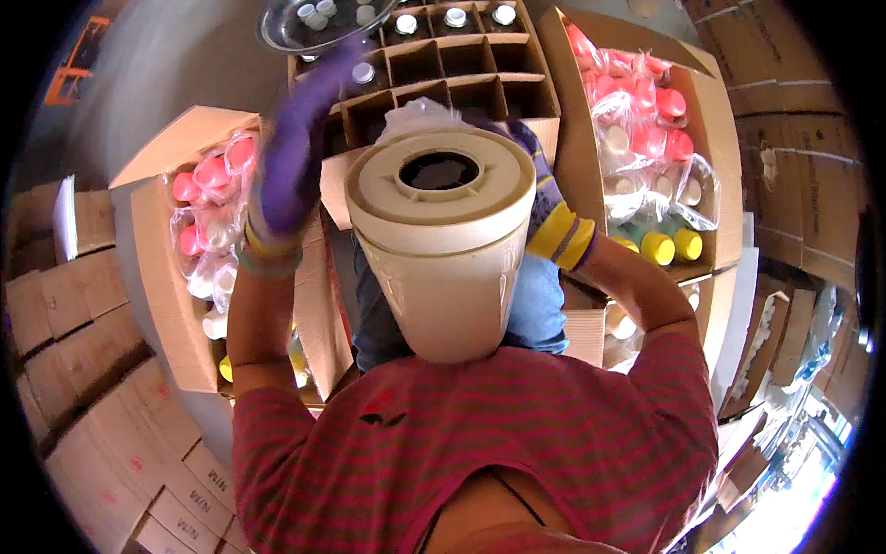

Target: The person assembles plastic containers by inserting lids and internal components into beige and pink buckets. They handle multiple containers one at a time, placing lids and parts inside, then setting the assembled units into cardboard boxes.

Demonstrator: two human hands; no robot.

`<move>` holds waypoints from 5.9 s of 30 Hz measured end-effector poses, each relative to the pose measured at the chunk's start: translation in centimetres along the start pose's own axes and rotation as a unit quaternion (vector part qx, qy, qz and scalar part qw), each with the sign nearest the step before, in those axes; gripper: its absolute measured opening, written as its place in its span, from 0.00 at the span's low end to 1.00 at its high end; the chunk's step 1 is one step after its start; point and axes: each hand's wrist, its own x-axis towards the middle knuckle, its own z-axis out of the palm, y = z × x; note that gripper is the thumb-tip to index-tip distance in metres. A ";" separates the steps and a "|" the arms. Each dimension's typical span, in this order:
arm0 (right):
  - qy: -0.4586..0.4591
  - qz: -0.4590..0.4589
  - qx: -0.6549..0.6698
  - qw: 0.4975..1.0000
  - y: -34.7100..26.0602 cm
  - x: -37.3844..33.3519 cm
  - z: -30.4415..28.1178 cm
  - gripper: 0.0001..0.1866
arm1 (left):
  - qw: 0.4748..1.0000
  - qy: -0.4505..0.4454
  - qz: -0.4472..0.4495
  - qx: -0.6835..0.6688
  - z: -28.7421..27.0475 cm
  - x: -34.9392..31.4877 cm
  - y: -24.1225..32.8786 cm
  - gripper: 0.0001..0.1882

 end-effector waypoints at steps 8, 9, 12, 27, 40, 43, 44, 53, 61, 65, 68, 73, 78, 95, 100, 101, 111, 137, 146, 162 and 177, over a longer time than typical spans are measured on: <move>-0.329 -0.243 -0.268 0.872 -4.6 -8.6 -0.9 0.12 | 0.906 -0.175 0.318 0.218 -2.9 -3.4 -3.3 0.27; -0.357 -0.230 -0.244 0.872 -5.5 -7.7 -3.0 0.11 | 0.920 -0.171 0.292 0.199 -2.7 -3.2 -3.7 0.27; -0.212 -0.035 0.064 0.975 -9.6 -2.5 -11.2 0.12 | 0.948 -0.167 0.239 0.126 -2.4 -2.5 -4.3 0.27; -0.002 -0.104 0.215 0.971 -5.7 4.4 -5.6 0.28 | 0.995 -0.069 0.064 0.025 1.4 -4.3 -5.4 0.29; -0.044 -0.233 -0.062 0.969 -9.1 5.1 -6.8 0.22 | 0.995 -0.079 -0.040 0.035 0.7 -2.7 -3.1 0.30; -0.018 -0.263 0.081 0.961 -3.4 5.9 -6.0 0.28 | 0.969 -0.077 0.089 0.219 0.8 -4.8 -2.2 0.32; -0.009 -0.215 0.100 0.971 -2.2 5.3 -5.4 0.31 | 0.968 -0.075 0.101 0.218 0.9 -5.7 -1.9 0.33; -0.031 0.005 0.158 0.987 -11.5 5.0 -6.2 0.23 | 0.998 -0.052 -0.005 0.022 0.5 -2.8 -3.0 0.41; -0.061 -0.123 -0.168 0.976 -2.8 4.3 -5.9 0.32 | 0.990 -0.051 0.080 0.101 1.1 -5.1 -1.7 0.35; -0.063 -0.202 -0.237 0.948 -9.0 4.6 -5.3 0.26 | 0.997 -0.080 -0.014 -0.012 -0.4 0.1 -4.3 0.31; -0.084 -0.286 -0.086 0.951 -11.9 6.4 -6.5 0.30 | 0.994 -0.099 -0.050 -0.005 -0.5 -0.3 -4.7 0.29; -0.016 -0.238 -0.003 0.971 -2.0 5.7 -6.2 0.41 | 0.986 0.018 -0.163 -0.023 1.6 -4.2 -1.1 0.28; 0.164 -0.005 0.267 0.950 -0.6 4.2 -4.7 0.40 | 0.974 -0.114 0.184 0.060 -3.1 -6.3 -2.1 0.38; 0.370 -0.030 0.348 0.861 -1.5 -0.5 -12.3 0.29 | 0.961 -0.005 0.073 -0.266 -4.5 2.6 -7.8 0.33; 0.289 -0.038 0.232 0.928 -2.6 -1.1 -9.6 0.29 | 0.869 -0.068 -0.078 -0.484 1.4 2.8 -8.7 0.31; 0.257 -0.050 0.188 0.947 -2.9 -0.8 -9.6 0.29 | 0.884 -0.031 -0.080 -0.459 1.4 3.0 -8.2 0.33; 0.100 -0.259 -0.186 0.943 2.4 2.2 -8.5 0.30 | 0.950 -0.073 0.247 0.175 2.2 -6.6 -3.0 0.36; -0.046 -0.081 -0.287 0.953 11.8 17.4 -0.2 0.27 | 0.948 0.172 -0.135 -0.231 -6.5 16.2 -19.0 0.25; -0.053 -0.099 -0.397 0.911 13.5 20.6 2.0 0.31 | 0.948 0.240 -0.083 -0.190 -6.6 19.3 -22.3 0.25; -0.089 0.206 -0.205 0.953 17.6 22.4 2.4 0.25 | 0.925 0.313 -0.091 -0.198 -8.8 20.1 -27.2 0.28; -0.199 0.193 -0.580 0.766 31.9 33.5 1.9 0.34 | 0.943 0.269 -0.004 0.195 -9.3 18.0 -26.1 0.35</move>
